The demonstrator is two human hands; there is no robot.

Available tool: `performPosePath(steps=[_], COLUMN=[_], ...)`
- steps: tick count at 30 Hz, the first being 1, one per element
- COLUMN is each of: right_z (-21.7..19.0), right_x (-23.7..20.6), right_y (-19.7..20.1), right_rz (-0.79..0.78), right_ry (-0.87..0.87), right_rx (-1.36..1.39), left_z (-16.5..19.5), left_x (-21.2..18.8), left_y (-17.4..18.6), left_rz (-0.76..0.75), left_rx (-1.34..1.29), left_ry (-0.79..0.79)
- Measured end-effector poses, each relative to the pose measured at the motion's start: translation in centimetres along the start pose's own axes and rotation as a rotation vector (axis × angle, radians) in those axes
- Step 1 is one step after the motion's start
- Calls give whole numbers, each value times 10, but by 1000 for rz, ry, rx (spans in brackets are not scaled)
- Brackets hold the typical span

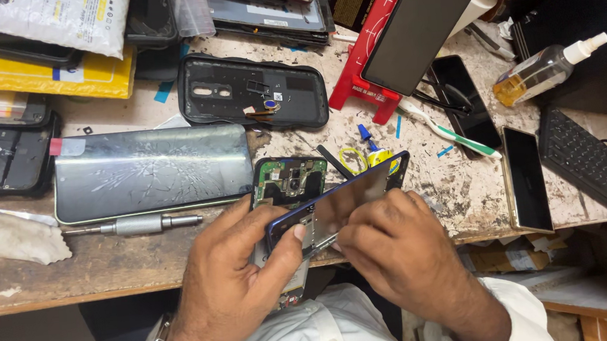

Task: The person applies adhesive to the edges of a smartphone frame, then installs a new screen and battery into the chassis. They connect internal ribbon cables and align the display assembly within the frame.

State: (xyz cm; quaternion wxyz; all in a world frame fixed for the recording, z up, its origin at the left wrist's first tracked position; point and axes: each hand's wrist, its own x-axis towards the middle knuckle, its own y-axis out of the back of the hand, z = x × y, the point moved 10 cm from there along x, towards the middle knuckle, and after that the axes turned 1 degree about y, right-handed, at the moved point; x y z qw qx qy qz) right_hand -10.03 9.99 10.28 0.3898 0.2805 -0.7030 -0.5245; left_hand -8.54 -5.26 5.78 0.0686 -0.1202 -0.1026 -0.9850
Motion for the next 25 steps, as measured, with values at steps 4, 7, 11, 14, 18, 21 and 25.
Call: performPosePath(steps=[4, 7, 11, 14, 18, 21, 25], right_z=[5, 5, 0, -2, 1, 8, 29], right_x=[-1, -2, 2, 4, 4, -4, -31], right_y=[3, 0, -1, 0, -2, -1, 6], right_rz=[37, 8, -8, -12, -19, 18, 198], right_ry=[-19, -13, 6, 16, 9, -16, -153], right_rx=[105, 115, 94, 81, 90, 141, 343], left_z=[-1, 0, 1, 2, 3, 1, -1], left_x=[0, 0, 0, 0, 1, 1, 1], left_y=[-1, -1, 1, 1, 1, 2, 2], left_rz=[-5, -2, 3, 0, -3, 6, 11], left_rx=[6, 7, 9, -14, -23, -13, -47], left_ry=[-2, -11, -6, -11, -28, -17, 14])
